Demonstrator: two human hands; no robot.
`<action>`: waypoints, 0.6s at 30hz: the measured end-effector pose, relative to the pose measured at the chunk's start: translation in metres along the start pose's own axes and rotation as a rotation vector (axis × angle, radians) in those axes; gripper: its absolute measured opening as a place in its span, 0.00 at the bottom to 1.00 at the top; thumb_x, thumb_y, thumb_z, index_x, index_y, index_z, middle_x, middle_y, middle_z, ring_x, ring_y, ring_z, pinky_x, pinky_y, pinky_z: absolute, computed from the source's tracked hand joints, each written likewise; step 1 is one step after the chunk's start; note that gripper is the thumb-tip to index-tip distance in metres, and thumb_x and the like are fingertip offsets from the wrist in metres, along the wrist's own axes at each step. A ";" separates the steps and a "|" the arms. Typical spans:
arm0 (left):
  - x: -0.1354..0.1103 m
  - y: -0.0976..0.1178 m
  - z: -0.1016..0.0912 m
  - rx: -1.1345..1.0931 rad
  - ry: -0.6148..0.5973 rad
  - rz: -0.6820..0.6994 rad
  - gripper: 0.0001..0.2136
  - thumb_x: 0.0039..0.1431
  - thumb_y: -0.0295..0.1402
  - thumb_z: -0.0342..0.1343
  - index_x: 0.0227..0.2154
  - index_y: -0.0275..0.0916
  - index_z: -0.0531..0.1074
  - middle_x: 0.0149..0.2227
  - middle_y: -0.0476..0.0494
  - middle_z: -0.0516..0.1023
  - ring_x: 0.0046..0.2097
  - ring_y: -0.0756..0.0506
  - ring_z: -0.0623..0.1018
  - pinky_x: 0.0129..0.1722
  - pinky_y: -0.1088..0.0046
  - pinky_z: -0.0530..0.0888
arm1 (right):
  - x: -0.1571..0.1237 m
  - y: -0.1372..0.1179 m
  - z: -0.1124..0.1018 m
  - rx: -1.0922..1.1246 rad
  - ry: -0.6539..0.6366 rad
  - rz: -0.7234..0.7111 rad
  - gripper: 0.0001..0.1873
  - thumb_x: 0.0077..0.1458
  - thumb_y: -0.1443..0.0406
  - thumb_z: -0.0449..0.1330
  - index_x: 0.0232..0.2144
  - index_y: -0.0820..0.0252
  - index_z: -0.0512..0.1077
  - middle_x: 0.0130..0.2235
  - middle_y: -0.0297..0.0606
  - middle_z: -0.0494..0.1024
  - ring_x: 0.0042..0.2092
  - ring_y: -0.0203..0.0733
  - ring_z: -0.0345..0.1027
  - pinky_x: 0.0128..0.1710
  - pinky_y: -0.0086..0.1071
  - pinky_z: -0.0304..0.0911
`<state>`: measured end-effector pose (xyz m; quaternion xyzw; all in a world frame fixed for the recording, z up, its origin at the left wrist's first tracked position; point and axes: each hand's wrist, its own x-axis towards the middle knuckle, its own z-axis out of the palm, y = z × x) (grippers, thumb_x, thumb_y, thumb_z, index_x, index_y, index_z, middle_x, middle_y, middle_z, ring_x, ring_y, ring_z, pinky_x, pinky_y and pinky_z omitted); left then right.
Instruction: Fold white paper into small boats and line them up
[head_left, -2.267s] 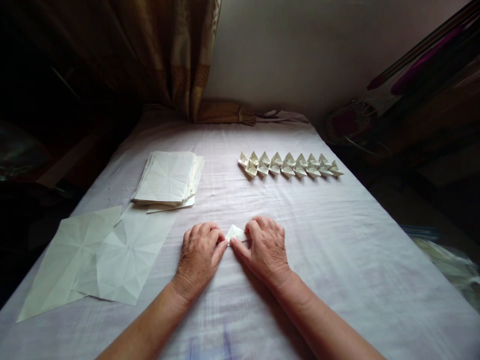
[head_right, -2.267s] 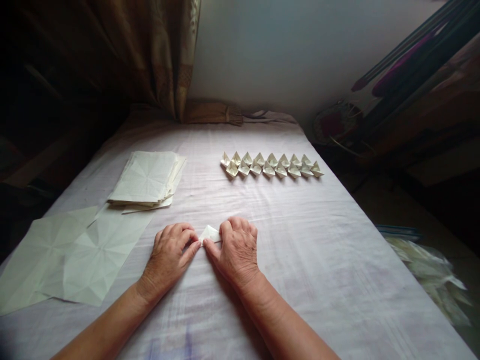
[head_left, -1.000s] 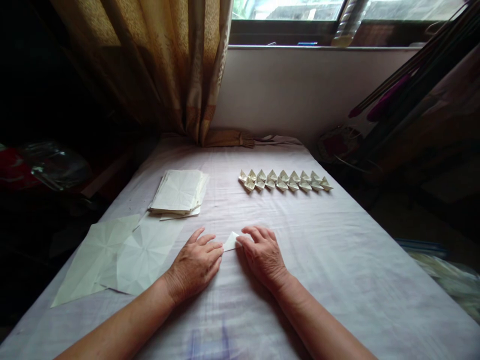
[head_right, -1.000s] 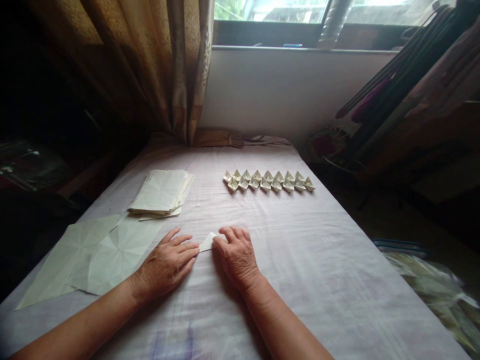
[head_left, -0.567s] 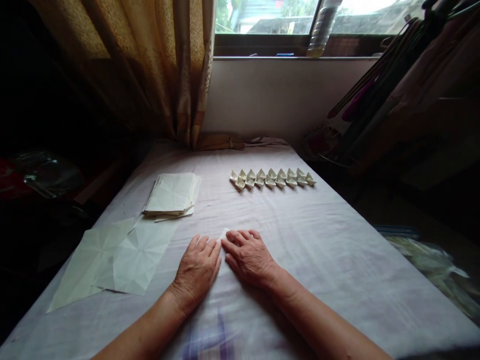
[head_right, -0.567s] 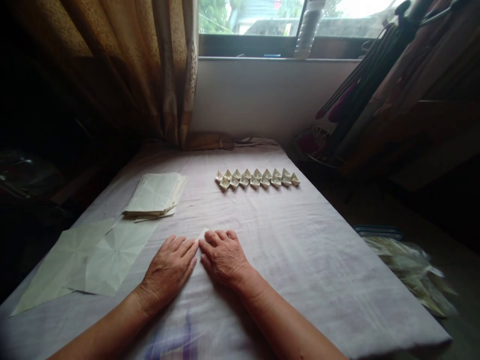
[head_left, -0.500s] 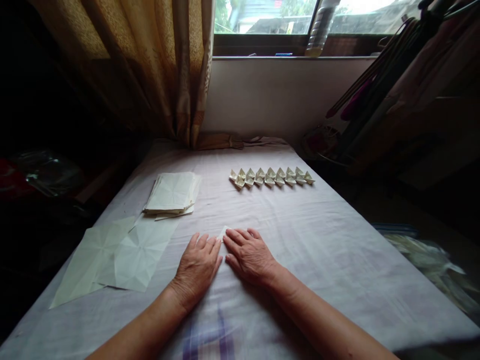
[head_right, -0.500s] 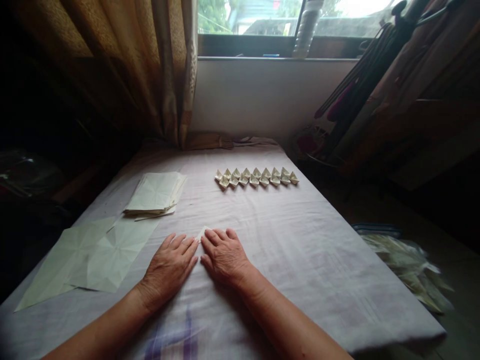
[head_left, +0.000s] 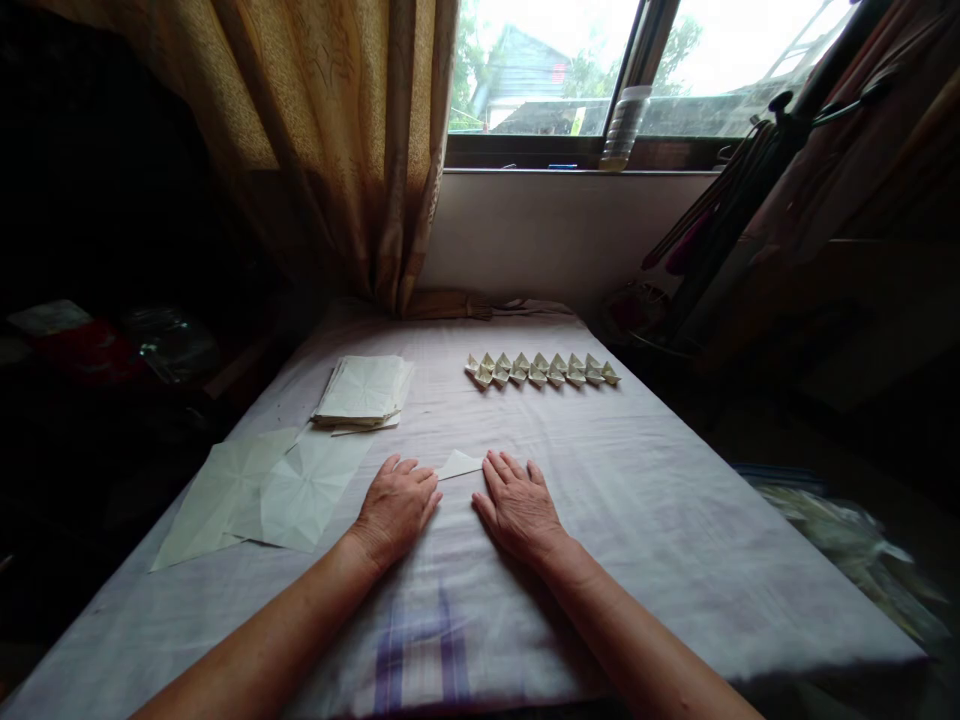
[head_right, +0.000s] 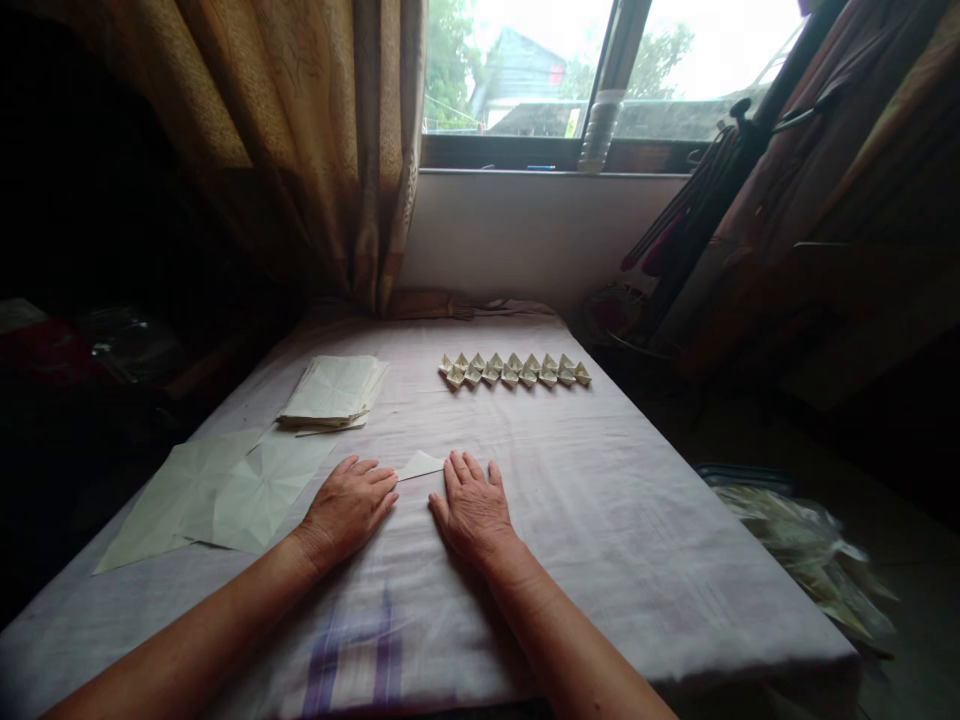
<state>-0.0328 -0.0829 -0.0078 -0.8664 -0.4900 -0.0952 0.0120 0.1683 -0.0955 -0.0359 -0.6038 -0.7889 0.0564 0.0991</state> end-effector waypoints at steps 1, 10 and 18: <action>0.004 0.001 -0.001 -0.018 -0.006 -0.031 0.08 0.62 0.32 0.54 0.35 0.39 0.78 0.40 0.40 0.81 0.48 0.39 0.76 0.54 0.58 0.64 | -0.001 0.000 0.001 0.001 0.010 0.008 0.27 0.65 0.57 0.49 0.61 0.62 0.62 0.65 0.47 0.60 0.66 0.52 0.51 0.63 0.55 0.43; 0.036 0.003 0.016 -0.096 -0.004 -0.260 0.09 0.58 0.38 0.58 0.39 0.41 0.74 0.43 0.40 0.76 0.47 0.39 0.73 0.46 0.63 0.68 | -0.001 0.003 0.006 0.036 0.035 0.005 0.26 0.64 0.56 0.49 0.61 0.59 0.62 0.65 0.46 0.60 0.67 0.51 0.50 0.63 0.54 0.42; 0.048 0.004 0.015 -0.201 -0.075 -0.367 0.08 0.53 0.36 0.60 0.35 0.40 0.72 0.44 0.41 0.77 0.50 0.38 0.72 0.47 0.63 0.67 | -0.003 0.003 0.004 0.048 0.058 0.013 0.25 0.64 0.57 0.51 0.60 0.60 0.63 0.64 0.46 0.63 0.65 0.51 0.53 0.62 0.52 0.44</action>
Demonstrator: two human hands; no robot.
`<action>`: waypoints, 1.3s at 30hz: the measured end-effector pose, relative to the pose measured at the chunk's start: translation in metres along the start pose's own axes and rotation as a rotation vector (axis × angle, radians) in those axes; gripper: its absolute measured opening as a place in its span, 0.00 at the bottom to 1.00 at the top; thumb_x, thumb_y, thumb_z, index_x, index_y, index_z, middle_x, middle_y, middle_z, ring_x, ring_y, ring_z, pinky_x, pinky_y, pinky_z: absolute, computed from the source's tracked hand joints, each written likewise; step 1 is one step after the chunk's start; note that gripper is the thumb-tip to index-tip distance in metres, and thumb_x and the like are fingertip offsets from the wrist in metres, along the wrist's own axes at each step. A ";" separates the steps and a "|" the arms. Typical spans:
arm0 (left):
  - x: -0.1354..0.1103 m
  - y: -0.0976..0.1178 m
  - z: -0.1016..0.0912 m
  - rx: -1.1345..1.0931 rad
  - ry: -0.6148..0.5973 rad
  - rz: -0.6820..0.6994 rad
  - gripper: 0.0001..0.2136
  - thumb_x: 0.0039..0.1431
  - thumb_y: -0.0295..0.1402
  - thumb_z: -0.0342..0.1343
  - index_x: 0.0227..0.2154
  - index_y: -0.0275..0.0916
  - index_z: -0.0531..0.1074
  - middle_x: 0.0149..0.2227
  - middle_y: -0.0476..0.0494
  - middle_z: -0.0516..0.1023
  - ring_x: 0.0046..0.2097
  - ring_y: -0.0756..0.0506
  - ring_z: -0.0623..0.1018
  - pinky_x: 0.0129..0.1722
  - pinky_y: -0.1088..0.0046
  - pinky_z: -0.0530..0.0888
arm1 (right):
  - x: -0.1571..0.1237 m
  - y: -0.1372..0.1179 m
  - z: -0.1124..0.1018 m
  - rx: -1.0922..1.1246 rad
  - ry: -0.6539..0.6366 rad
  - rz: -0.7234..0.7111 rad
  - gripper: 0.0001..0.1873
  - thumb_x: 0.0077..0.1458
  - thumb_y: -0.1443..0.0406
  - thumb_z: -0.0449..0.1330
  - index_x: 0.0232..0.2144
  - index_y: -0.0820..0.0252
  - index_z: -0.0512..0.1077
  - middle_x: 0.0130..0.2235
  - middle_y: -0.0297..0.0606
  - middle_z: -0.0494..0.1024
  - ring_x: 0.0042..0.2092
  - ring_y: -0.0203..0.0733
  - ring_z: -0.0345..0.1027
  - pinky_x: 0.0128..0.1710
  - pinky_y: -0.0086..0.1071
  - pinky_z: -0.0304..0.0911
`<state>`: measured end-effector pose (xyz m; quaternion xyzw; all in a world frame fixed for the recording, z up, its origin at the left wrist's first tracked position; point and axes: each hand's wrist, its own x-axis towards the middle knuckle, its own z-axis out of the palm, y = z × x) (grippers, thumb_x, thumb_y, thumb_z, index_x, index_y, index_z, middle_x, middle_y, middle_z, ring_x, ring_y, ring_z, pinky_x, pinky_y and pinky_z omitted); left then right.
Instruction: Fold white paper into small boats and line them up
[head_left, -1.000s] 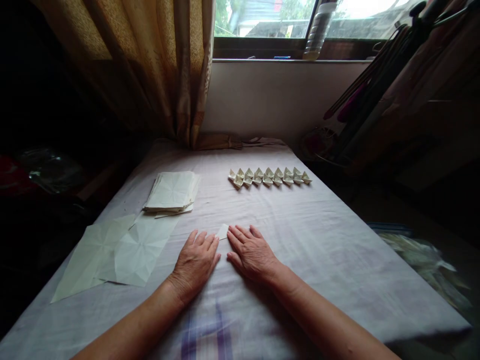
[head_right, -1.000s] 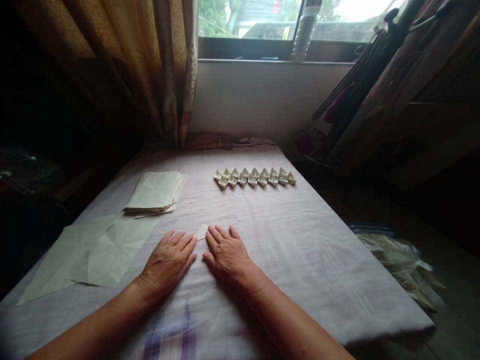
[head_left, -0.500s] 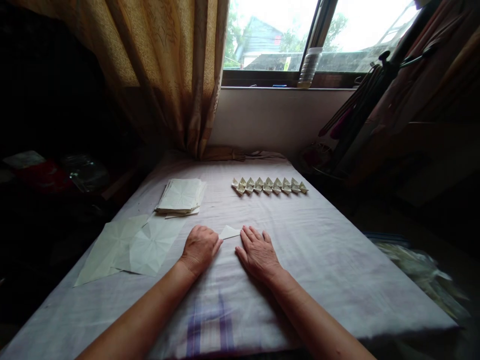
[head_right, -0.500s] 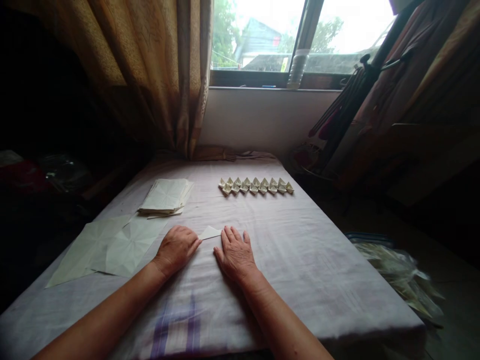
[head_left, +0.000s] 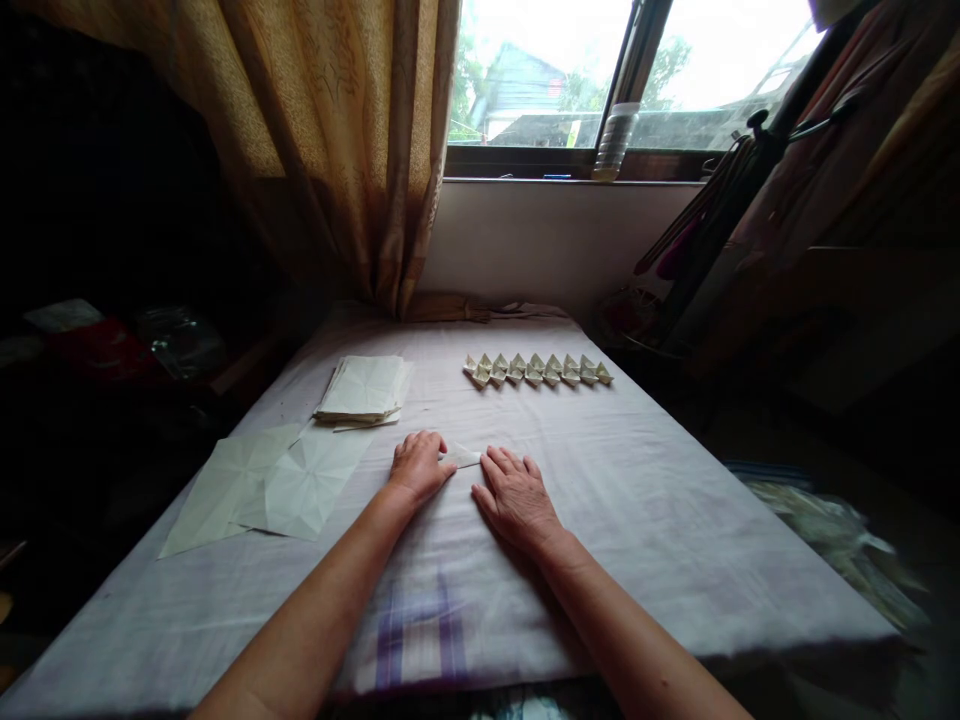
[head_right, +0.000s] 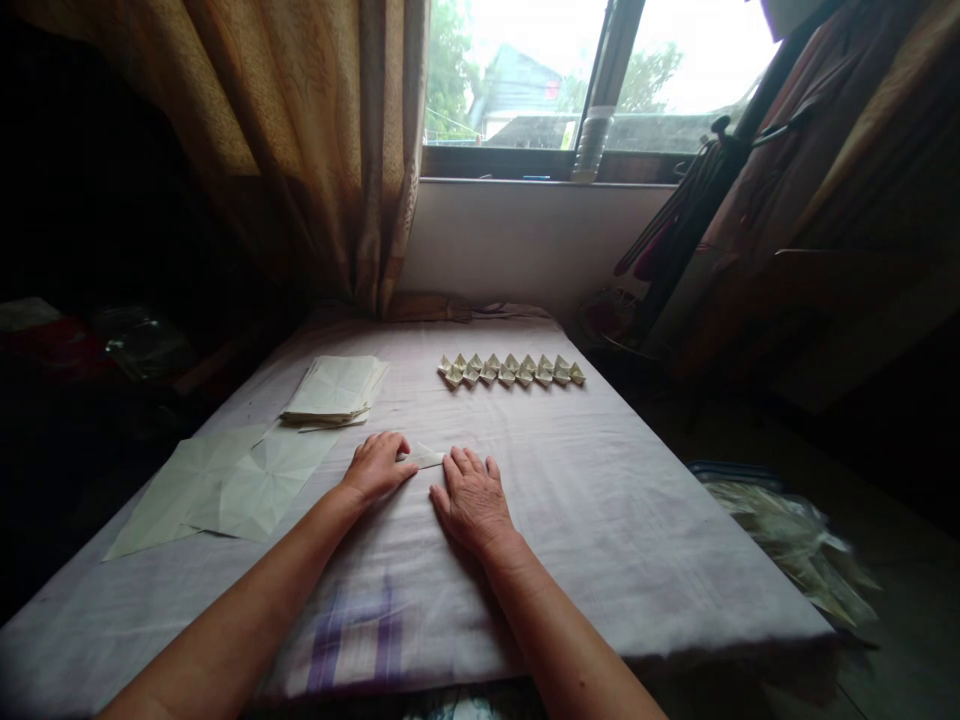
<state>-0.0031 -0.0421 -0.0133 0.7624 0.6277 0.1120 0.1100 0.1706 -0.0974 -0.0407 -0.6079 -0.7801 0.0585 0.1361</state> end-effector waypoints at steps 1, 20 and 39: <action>0.000 0.000 0.000 -0.013 0.002 -0.003 0.08 0.52 0.35 0.60 0.35 0.40 0.72 0.44 0.42 0.77 0.50 0.38 0.72 0.47 0.63 0.67 | 0.000 0.001 0.000 0.004 0.007 -0.002 0.25 0.63 0.57 0.51 0.60 0.60 0.64 0.64 0.46 0.63 0.65 0.51 0.53 0.62 0.52 0.44; 0.005 -0.016 0.012 -0.404 0.039 0.190 0.06 0.57 0.33 0.53 0.28 0.41 0.73 0.28 0.50 0.77 0.34 0.46 0.75 0.39 0.70 0.70 | 0.026 0.024 0.000 0.315 0.209 -0.078 0.18 0.55 0.69 0.56 0.48 0.56 0.75 0.52 0.42 0.77 0.53 0.45 0.70 0.54 0.41 0.62; 0.035 -0.018 0.015 -1.028 -0.213 -0.124 0.13 0.53 0.43 0.58 0.33 0.36 0.73 0.25 0.51 0.70 0.24 0.53 0.65 0.21 0.80 0.63 | 0.071 0.028 0.008 0.555 0.598 -0.131 0.11 0.57 0.70 0.58 0.43 0.54 0.70 0.48 0.43 0.79 0.50 0.45 0.73 0.49 0.43 0.68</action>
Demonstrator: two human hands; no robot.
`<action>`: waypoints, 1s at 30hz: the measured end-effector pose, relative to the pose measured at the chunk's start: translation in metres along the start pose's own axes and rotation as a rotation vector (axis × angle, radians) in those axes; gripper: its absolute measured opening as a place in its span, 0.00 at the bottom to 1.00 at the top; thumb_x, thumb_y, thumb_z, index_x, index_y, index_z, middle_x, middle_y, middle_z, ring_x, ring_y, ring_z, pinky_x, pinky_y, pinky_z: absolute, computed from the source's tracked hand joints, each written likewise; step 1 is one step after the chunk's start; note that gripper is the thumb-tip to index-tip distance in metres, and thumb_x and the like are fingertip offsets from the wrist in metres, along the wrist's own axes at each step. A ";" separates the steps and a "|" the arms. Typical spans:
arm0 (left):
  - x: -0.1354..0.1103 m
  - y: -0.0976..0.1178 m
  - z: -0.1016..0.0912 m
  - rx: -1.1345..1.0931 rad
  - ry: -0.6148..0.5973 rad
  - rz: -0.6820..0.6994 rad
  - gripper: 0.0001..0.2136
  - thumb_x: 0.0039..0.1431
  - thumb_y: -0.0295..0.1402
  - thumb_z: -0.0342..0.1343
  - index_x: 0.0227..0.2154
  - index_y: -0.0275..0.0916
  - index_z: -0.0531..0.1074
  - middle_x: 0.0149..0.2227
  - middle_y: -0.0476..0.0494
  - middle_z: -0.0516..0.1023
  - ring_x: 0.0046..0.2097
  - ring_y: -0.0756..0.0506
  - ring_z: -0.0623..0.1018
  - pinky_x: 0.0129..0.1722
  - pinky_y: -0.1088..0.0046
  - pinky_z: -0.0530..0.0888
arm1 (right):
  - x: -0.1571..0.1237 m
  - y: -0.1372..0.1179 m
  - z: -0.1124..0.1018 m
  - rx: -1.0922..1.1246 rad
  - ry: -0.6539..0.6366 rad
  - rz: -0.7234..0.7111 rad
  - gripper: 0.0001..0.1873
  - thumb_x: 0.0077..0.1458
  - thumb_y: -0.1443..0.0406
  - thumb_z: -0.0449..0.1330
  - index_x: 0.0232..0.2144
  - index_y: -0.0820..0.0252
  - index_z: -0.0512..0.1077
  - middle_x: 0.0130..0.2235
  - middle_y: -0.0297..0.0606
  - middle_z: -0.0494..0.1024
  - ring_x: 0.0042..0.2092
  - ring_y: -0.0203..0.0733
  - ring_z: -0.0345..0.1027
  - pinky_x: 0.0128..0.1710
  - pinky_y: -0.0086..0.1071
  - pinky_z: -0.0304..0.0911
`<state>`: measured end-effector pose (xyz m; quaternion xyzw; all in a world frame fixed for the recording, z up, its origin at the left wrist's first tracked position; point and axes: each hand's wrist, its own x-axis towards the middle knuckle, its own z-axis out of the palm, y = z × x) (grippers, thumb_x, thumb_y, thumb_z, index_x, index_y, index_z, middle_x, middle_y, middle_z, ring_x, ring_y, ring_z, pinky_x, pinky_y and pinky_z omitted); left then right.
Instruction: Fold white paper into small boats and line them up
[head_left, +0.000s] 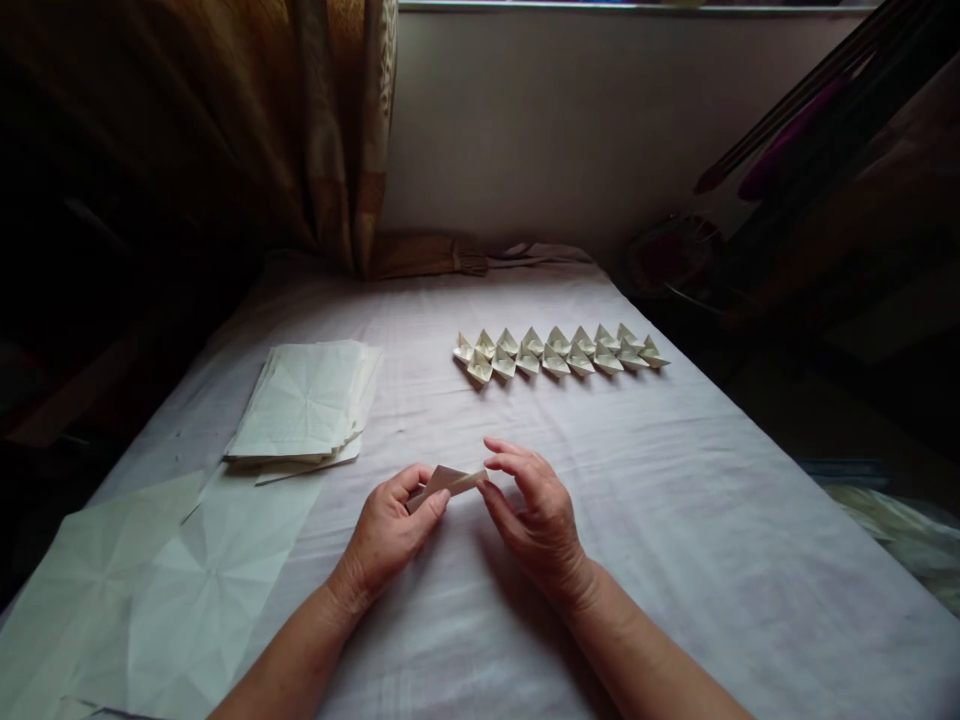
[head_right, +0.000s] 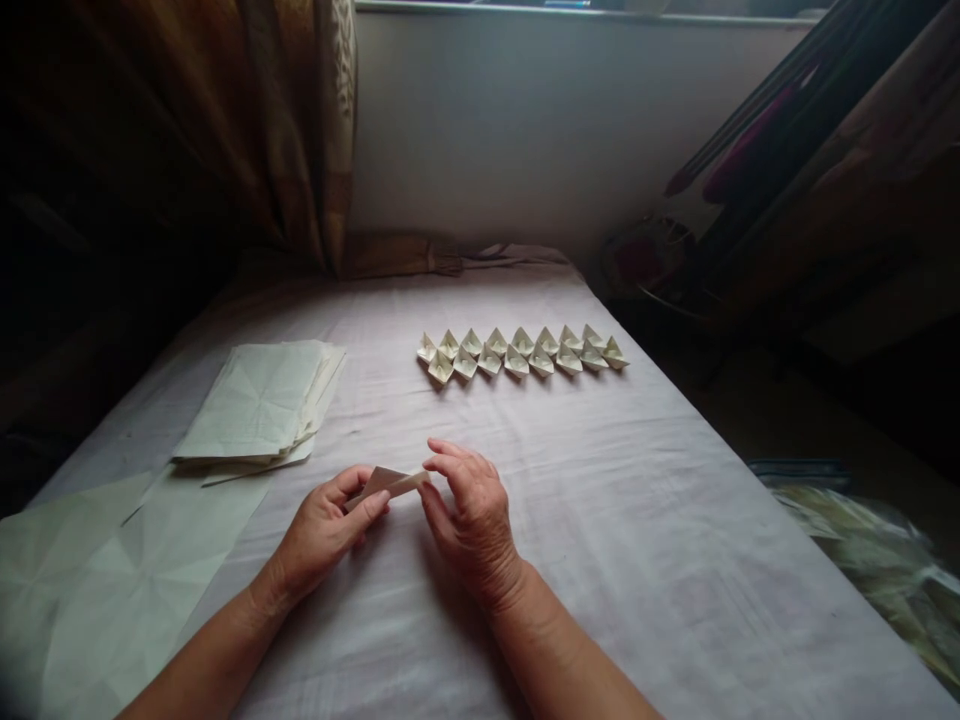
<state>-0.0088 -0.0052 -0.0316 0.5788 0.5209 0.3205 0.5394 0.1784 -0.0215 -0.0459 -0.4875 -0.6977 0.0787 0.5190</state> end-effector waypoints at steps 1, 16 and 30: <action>0.000 0.000 0.000 0.009 0.009 0.007 0.13 0.53 0.42 0.58 0.33 0.36 0.73 0.25 0.51 0.70 0.24 0.53 0.66 0.21 0.80 0.63 | 0.000 -0.001 -0.001 -0.011 -0.012 -0.006 0.11 0.57 0.71 0.58 0.42 0.54 0.70 0.48 0.43 0.78 0.50 0.46 0.72 0.50 0.43 0.68; -0.003 0.002 0.001 0.016 -0.031 0.028 0.10 0.57 0.39 0.57 0.34 0.37 0.75 0.26 0.50 0.72 0.23 0.53 0.65 0.23 0.80 0.63 | -0.001 -0.002 -0.003 0.029 -0.139 0.084 0.07 0.58 0.70 0.58 0.38 0.55 0.72 0.48 0.43 0.78 0.51 0.46 0.72 0.51 0.42 0.67; -0.006 -0.002 0.001 0.063 -0.006 0.079 0.09 0.59 0.38 0.54 0.32 0.37 0.74 0.24 0.52 0.70 0.24 0.53 0.66 0.23 0.80 0.63 | -0.003 -0.004 -0.002 0.096 -0.145 0.142 0.06 0.58 0.70 0.57 0.34 0.55 0.73 0.45 0.42 0.80 0.48 0.44 0.73 0.48 0.40 0.68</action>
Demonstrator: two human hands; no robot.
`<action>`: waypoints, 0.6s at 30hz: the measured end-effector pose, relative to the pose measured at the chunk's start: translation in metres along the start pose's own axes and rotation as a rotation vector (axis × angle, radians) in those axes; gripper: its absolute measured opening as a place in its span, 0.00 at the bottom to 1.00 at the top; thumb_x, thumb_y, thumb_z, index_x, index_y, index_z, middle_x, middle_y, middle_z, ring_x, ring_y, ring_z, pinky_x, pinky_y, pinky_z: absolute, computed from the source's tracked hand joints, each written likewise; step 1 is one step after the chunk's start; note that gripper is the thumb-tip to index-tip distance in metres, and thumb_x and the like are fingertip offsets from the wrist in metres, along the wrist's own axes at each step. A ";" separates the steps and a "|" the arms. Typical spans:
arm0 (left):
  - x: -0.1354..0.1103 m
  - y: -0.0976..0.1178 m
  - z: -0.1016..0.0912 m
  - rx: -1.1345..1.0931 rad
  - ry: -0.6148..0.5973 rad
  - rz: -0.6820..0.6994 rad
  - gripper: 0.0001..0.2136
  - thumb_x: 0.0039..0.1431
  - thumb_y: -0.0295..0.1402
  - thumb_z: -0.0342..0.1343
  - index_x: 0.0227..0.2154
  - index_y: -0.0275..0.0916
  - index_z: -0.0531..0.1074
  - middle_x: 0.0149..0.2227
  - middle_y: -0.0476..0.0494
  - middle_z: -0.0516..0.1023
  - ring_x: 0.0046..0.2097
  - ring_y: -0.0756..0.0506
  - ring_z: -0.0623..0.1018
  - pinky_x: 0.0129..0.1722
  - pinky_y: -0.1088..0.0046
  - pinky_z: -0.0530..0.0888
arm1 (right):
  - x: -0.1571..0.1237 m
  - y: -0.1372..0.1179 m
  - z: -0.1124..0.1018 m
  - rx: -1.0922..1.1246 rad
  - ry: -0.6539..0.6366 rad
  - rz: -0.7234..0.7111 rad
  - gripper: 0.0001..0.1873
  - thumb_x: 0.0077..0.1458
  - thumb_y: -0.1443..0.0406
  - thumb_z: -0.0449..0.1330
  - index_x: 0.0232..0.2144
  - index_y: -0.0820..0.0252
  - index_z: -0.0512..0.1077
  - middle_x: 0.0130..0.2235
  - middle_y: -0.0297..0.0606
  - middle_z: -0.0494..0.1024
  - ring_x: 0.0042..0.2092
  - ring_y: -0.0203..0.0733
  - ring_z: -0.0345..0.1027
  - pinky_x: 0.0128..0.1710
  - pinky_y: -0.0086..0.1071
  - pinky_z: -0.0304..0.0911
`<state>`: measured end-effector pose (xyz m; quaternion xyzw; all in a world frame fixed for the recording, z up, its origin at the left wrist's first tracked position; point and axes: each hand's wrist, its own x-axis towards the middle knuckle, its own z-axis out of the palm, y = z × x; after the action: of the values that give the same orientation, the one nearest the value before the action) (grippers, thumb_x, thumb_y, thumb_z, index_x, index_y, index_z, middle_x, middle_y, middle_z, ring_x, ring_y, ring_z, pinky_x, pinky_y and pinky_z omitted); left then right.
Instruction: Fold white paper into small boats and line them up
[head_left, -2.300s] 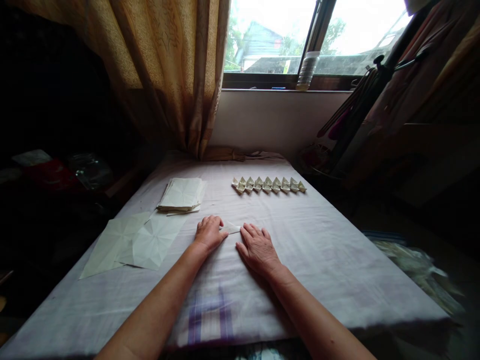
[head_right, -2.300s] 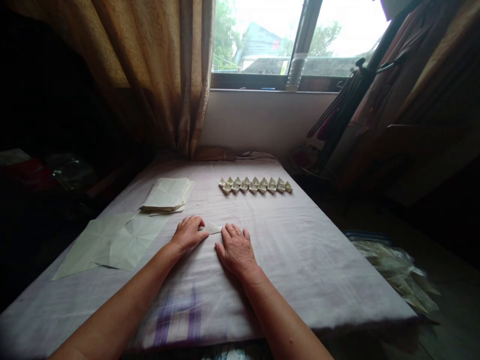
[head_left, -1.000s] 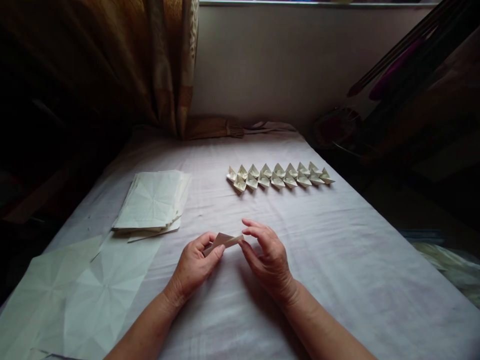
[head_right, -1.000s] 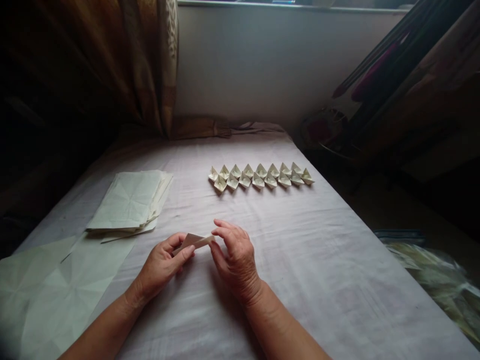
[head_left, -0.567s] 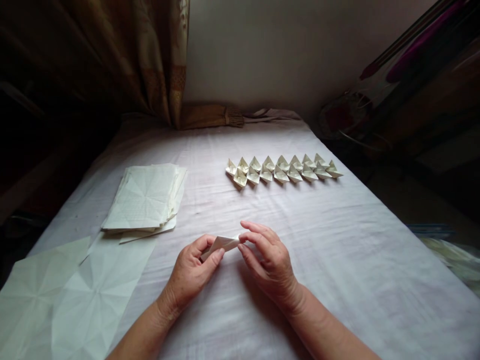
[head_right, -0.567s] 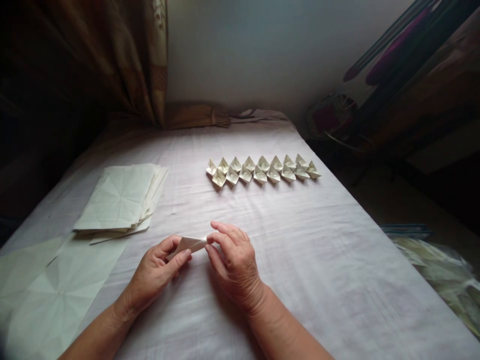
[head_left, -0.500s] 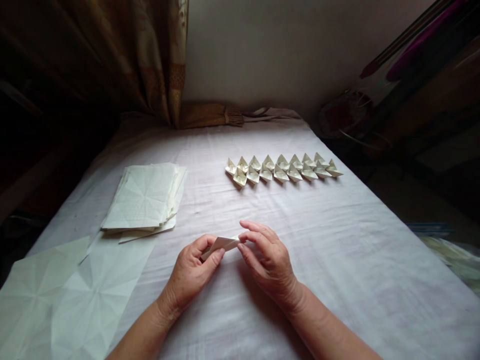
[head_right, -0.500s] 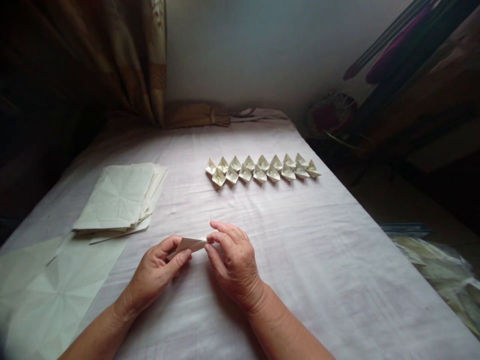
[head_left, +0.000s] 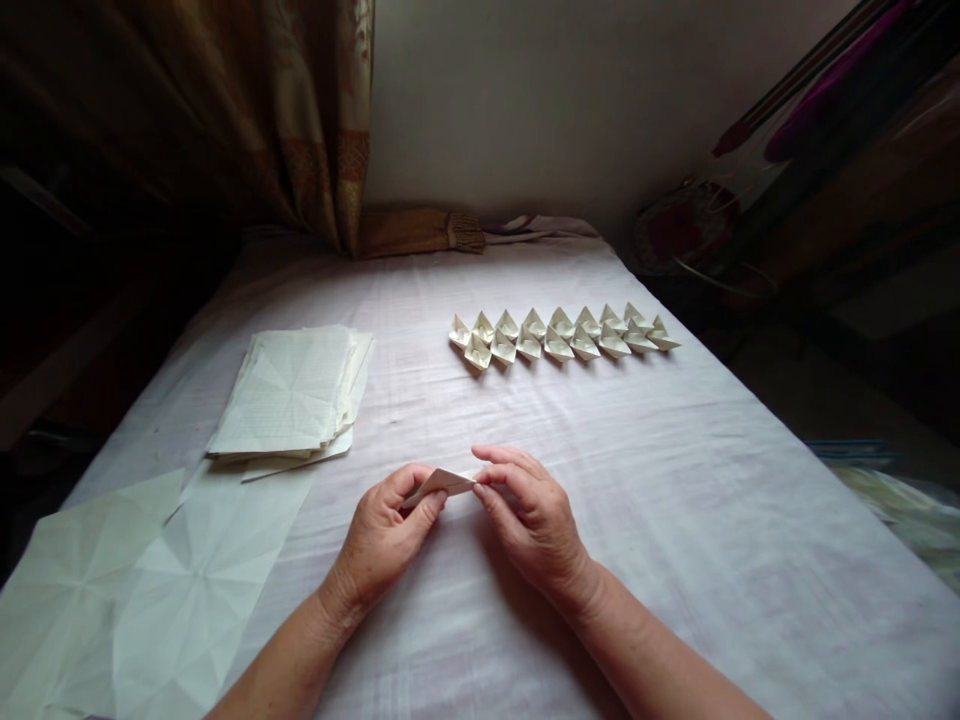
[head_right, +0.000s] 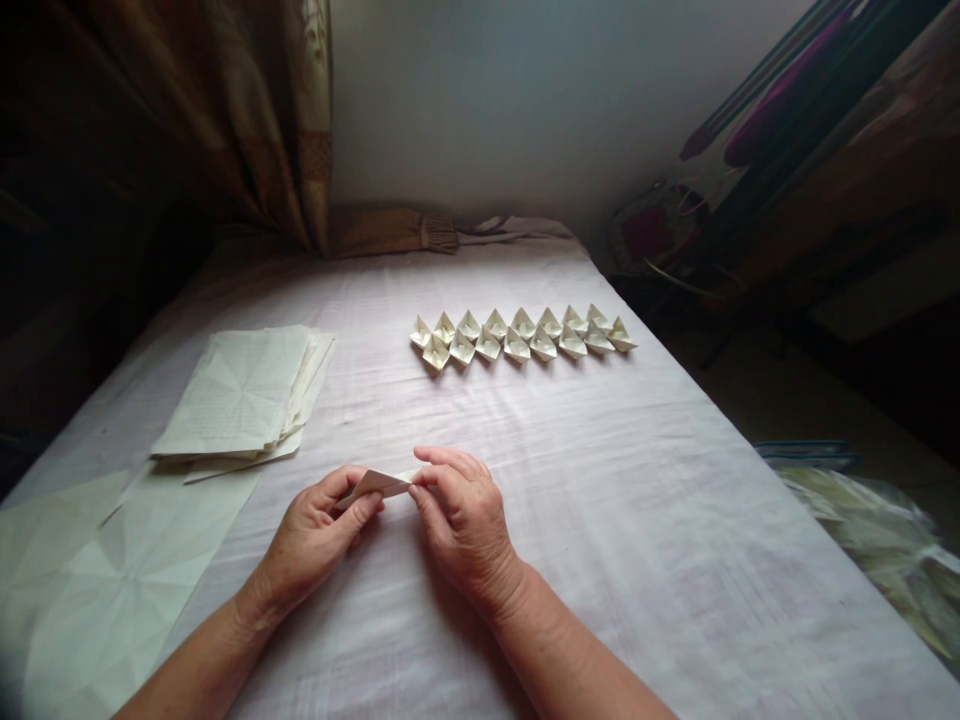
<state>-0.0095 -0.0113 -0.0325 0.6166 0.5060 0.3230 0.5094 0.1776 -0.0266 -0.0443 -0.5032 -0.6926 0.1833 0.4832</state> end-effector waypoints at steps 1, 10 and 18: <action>0.000 0.000 0.000 0.004 0.001 0.005 0.09 0.59 0.38 0.54 0.32 0.37 0.74 0.25 0.51 0.71 0.25 0.53 0.67 0.24 0.80 0.64 | 0.000 0.000 0.000 0.001 -0.008 0.010 0.06 0.58 0.70 0.57 0.33 0.55 0.72 0.45 0.42 0.80 0.47 0.44 0.73 0.48 0.40 0.68; 0.001 0.004 0.002 0.041 0.011 0.050 0.09 0.59 0.37 0.54 0.33 0.38 0.76 0.33 0.46 0.78 0.36 0.47 0.76 0.35 0.76 0.72 | -0.002 -0.001 -0.001 0.011 -0.086 0.136 0.07 0.60 0.67 0.56 0.31 0.55 0.73 0.40 0.39 0.81 0.43 0.43 0.74 0.44 0.37 0.67; 0.000 0.004 0.005 -0.059 0.133 0.035 0.09 0.58 0.39 0.57 0.38 0.39 0.71 0.48 0.41 0.76 0.34 0.49 0.76 0.29 0.77 0.74 | 0.002 0.001 -0.004 0.147 0.019 0.271 0.07 0.58 0.65 0.57 0.29 0.57 0.72 0.27 0.32 0.75 0.29 0.36 0.69 0.30 0.27 0.65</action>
<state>-0.0041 -0.0126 -0.0303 0.5872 0.5180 0.3868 0.4871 0.1815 -0.0258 -0.0421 -0.5571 -0.5985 0.2920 0.4961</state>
